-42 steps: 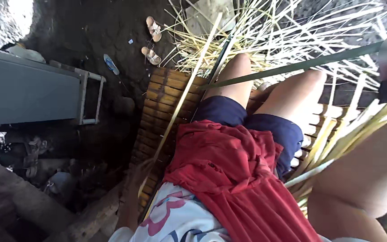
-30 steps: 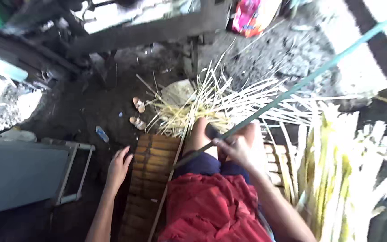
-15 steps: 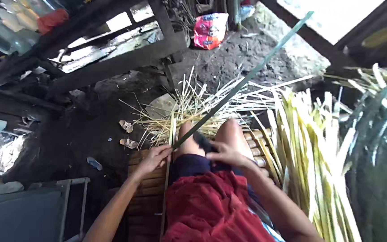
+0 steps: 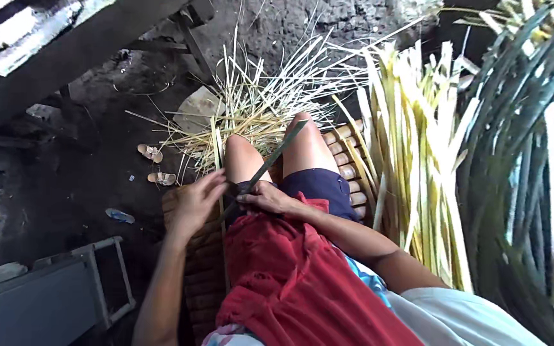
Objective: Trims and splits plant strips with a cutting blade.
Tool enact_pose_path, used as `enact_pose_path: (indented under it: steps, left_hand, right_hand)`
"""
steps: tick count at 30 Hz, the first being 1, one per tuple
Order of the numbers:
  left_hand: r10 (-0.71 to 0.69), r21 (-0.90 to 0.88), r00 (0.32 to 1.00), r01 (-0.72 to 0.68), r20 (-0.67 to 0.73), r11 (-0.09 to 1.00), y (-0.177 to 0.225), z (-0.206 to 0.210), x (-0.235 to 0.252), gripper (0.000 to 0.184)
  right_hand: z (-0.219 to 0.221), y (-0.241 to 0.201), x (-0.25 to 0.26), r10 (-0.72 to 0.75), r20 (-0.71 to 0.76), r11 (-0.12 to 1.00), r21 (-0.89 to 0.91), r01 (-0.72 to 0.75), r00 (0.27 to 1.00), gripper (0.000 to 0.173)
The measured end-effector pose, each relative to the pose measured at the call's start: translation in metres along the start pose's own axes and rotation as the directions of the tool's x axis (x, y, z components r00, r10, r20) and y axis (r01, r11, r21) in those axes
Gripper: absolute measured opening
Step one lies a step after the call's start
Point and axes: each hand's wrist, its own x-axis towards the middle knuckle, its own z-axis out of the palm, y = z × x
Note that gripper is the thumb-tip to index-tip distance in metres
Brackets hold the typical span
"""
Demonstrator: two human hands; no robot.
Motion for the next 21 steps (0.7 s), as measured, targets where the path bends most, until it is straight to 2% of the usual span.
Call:
enact_pose_path:
  steps: [1, 3, 6, 7, 9, 11, 14, 17, 21]
  left_hand:
    - [0.059, -0.041, 0.998, -0.06, -0.009, 0.997, 0.032, 0.014, 0.013, 0.048]
    - [0.152, -0.124, 0.988, -0.151, 0.003, 0.981, 0.069, 0.043, 0.034, 0.053]
    - [0.239, -0.403, 0.971, -0.224, -0.013, 0.887, 0.083, 0.069, 0.058, 0.038]
    - [0.27, -0.439, 0.962, -0.23, 0.03, 0.869, 0.082, 0.068, 0.061, 0.036]
    - [0.256, -0.389, 0.959, -0.191, 0.121, 0.901, 0.078, 0.053, 0.057, 0.033]
    - [0.186, -0.35, 0.964, -0.11, 0.191, 0.93, 0.073, 0.034, 0.046, 0.029]
    - [0.11, -0.369, 0.96, -0.007, 0.257, 0.929, 0.067, 0.014, 0.035, 0.022]
    - [0.077, -0.353, 0.947, 0.041, 0.312, 0.935, 0.066, 0.003, 0.02, 0.016]
    - [0.079, -0.284, 0.939, 0.021, 0.335, 0.959, 0.069, -0.003, 0.009, 0.013]
  right_hand:
    - [0.005, 0.001, 0.001, -0.043, 0.013, 0.997, -0.06, 0.044, 0.999, 0.033]
    - [0.013, 0.001, -0.004, -0.15, 0.009, 0.972, -0.18, 0.149, 0.989, 0.027]
    - [0.012, 0.0, -0.013, -0.32, 0.008, 0.89, -0.34, 0.304, 0.947, 0.024]
    - [0.007, 0.002, -0.014, -0.353, 0.018, 0.86, -0.389, 0.331, 0.936, 0.027]
    - [-0.011, -0.003, -0.02, -0.357, 0.005, 0.846, -0.422, 0.326, 0.934, 0.03]
    - [-0.033, -0.016, -0.033, -0.331, -0.046, 0.895, -0.331, 0.298, 0.943, 0.02]
    - [-0.062, -0.039, -0.063, -0.198, -0.04, 0.976, -0.098, 0.194, 0.979, 0.021]
    - [-0.08, -0.062, -0.086, -0.09, 0.128, 0.987, 0.147, 0.071, 0.988, 0.026]
    - [-0.091, -0.074, -0.099, -0.113, 0.312, 0.972, 0.232, 0.039, 0.943, 0.023]
